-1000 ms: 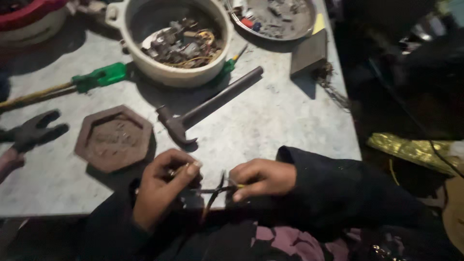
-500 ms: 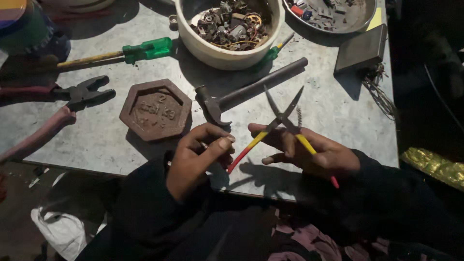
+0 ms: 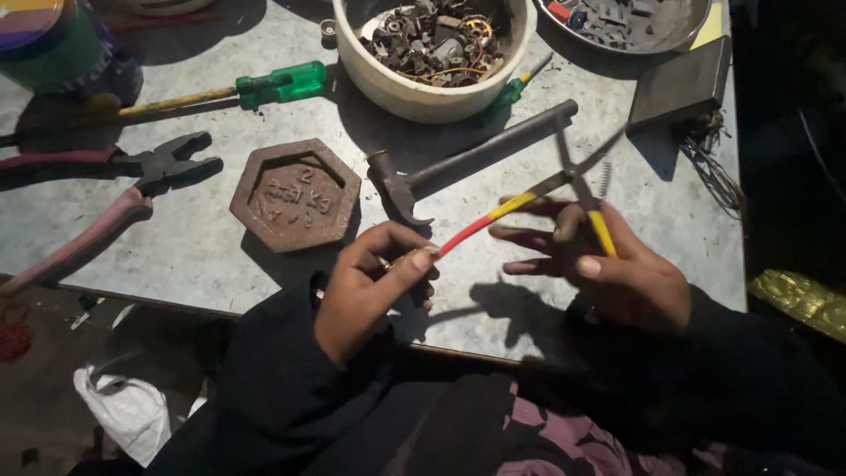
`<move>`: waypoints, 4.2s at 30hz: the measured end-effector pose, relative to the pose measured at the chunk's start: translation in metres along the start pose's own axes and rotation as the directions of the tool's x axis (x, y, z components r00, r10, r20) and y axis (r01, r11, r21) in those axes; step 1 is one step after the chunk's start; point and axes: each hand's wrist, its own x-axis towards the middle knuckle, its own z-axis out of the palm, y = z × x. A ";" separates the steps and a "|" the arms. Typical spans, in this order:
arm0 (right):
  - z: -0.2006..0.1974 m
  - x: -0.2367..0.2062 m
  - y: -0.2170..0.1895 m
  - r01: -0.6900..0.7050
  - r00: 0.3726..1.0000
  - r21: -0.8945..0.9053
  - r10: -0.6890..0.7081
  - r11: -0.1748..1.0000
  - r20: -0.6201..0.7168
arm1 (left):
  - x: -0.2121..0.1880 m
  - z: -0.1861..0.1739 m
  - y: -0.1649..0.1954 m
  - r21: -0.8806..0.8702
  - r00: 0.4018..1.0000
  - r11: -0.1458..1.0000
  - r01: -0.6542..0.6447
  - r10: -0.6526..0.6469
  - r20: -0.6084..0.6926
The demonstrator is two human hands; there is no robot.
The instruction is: The person uses pliers to strip the insulation from a small wire and then manipulates the exposed metal strands. They place the wire on a hexagonal weight and use a hammer to flatten the metal. The person continues to strip and adjust the wire with pliers throughout the clip.
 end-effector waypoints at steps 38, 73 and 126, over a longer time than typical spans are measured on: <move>-0.010 0.015 0.022 0.785 0.302 -0.561 -0.630 -0.262 0.716 | 0.000 0.060 0.010 0.723 0.979 0.663 -0.196 0.094 0.179; -0.059 0.013 0.035 0.862 0.493 -0.462 -0.548 0.206 0.676 | 0.001 0.089 -0.021 0.757 0.810 0.292 -0.584 0.257 0.527; -0.075 0.012 0.029 0.848 0.265 -0.482 -0.609 -0.222 0.747 | 0.007 0.098 -0.031 0.732 0.992 0.670 -0.123 0.071 0.101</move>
